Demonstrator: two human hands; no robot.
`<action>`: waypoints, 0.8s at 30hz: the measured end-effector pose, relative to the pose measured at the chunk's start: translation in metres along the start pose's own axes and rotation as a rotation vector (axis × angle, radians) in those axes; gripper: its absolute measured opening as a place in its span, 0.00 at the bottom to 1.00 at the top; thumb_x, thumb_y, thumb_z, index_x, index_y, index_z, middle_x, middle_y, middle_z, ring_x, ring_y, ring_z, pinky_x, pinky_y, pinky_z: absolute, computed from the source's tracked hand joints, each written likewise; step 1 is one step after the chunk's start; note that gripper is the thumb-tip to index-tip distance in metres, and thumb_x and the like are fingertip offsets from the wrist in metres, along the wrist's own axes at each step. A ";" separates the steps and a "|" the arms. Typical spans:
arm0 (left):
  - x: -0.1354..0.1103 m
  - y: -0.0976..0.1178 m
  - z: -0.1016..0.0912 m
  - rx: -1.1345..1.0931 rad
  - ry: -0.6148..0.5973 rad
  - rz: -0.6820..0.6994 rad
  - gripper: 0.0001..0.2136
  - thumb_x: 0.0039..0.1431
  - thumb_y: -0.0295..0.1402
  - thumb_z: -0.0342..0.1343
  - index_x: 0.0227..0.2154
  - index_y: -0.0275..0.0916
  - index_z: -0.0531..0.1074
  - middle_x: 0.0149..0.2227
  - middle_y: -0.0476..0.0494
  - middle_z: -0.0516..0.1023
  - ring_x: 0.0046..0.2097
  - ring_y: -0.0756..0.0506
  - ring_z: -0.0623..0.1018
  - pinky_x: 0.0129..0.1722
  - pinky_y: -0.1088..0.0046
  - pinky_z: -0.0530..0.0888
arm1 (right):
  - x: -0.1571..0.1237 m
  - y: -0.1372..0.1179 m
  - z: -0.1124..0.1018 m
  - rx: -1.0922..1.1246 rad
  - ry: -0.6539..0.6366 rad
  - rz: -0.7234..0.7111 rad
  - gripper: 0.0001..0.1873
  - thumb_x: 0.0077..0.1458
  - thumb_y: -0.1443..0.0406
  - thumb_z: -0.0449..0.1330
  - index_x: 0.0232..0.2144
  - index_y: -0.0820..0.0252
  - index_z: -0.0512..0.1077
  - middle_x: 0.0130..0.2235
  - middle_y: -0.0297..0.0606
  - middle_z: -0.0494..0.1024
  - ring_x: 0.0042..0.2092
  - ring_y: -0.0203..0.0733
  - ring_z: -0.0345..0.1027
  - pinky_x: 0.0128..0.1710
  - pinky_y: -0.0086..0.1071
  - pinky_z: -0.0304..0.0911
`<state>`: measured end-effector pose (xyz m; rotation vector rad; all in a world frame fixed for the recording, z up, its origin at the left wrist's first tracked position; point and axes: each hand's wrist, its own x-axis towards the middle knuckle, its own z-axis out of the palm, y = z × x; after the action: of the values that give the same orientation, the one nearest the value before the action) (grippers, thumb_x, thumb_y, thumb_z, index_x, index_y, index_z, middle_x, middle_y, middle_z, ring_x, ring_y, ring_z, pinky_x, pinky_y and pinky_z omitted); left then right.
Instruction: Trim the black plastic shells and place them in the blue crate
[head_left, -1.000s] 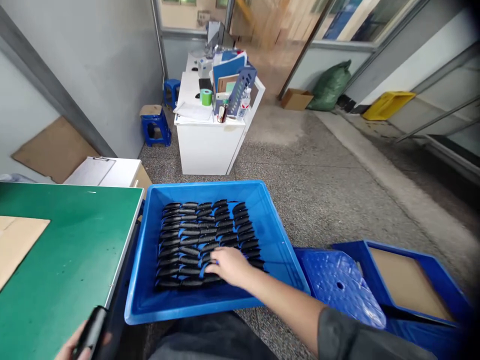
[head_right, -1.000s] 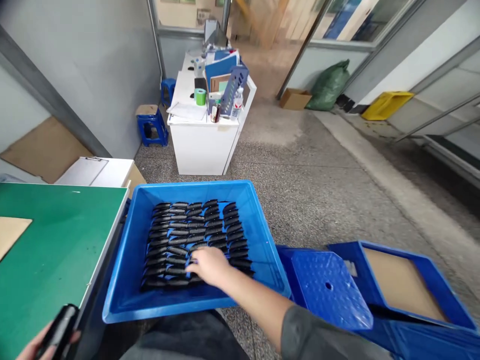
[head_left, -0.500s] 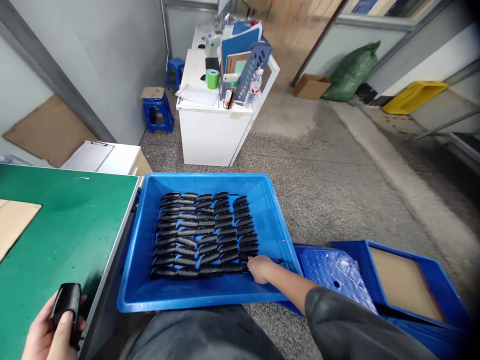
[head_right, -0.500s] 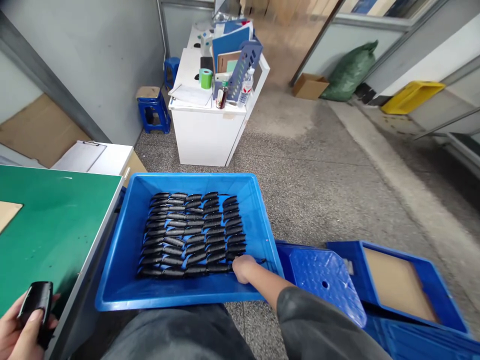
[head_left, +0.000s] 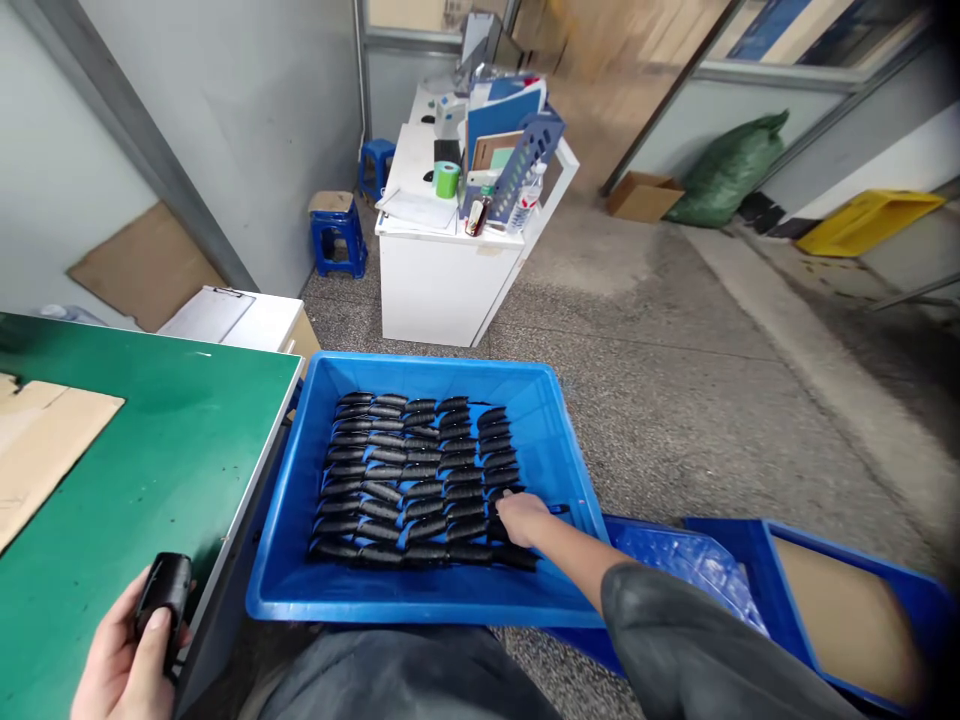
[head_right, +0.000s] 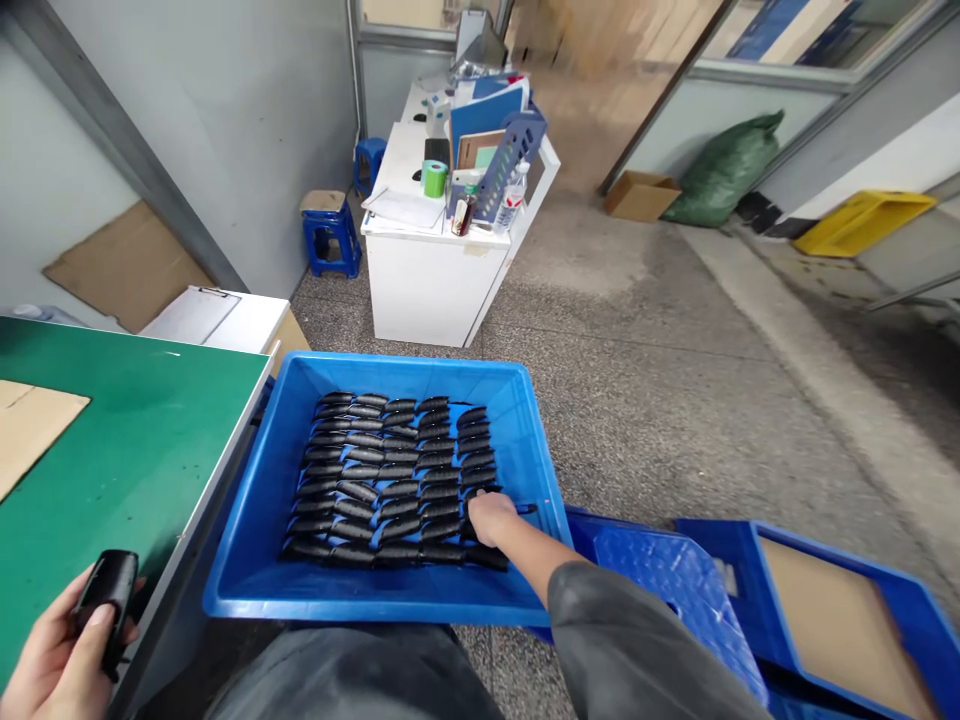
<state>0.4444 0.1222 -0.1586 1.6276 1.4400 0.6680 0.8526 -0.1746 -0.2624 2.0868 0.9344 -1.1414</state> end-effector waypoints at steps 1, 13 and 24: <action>0.000 -0.001 -0.001 -0.022 -0.012 -0.014 0.28 0.55 0.47 0.55 0.59 0.51 0.61 0.37 0.50 0.75 0.30 0.51 0.73 0.31 0.76 0.69 | 0.002 -0.001 0.000 0.007 -0.007 0.006 0.19 0.58 0.61 0.59 0.50 0.62 0.67 0.53 0.44 0.69 0.50 0.46 0.67 0.48 0.45 0.67; 0.001 -0.002 -0.001 -0.017 -0.015 -0.053 0.29 0.52 0.49 0.57 0.58 0.53 0.63 0.43 0.52 0.74 0.32 0.50 0.73 0.35 0.75 0.68 | 0.032 0.015 -0.030 0.062 0.132 0.052 0.22 0.59 0.61 0.58 0.54 0.61 0.64 0.56 0.45 0.66 0.52 0.48 0.65 0.49 0.47 0.66; 0.003 -0.005 0.000 0.023 0.006 -0.042 0.29 0.53 0.49 0.57 0.58 0.51 0.63 0.33 0.52 0.73 0.32 0.48 0.72 0.35 0.71 0.67 | 0.048 0.021 -0.048 0.129 0.099 0.058 0.16 0.59 0.60 0.59 0.47 0.62 0.69 0.48 0.41 0.72 0.47 0.43 0.69 0.45 0.43 0.68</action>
<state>0.4422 0.1247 -0.1630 1.6091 1.4869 0.6348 0.9103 -0.1363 -0.2780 2.2773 0.8588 -1.1034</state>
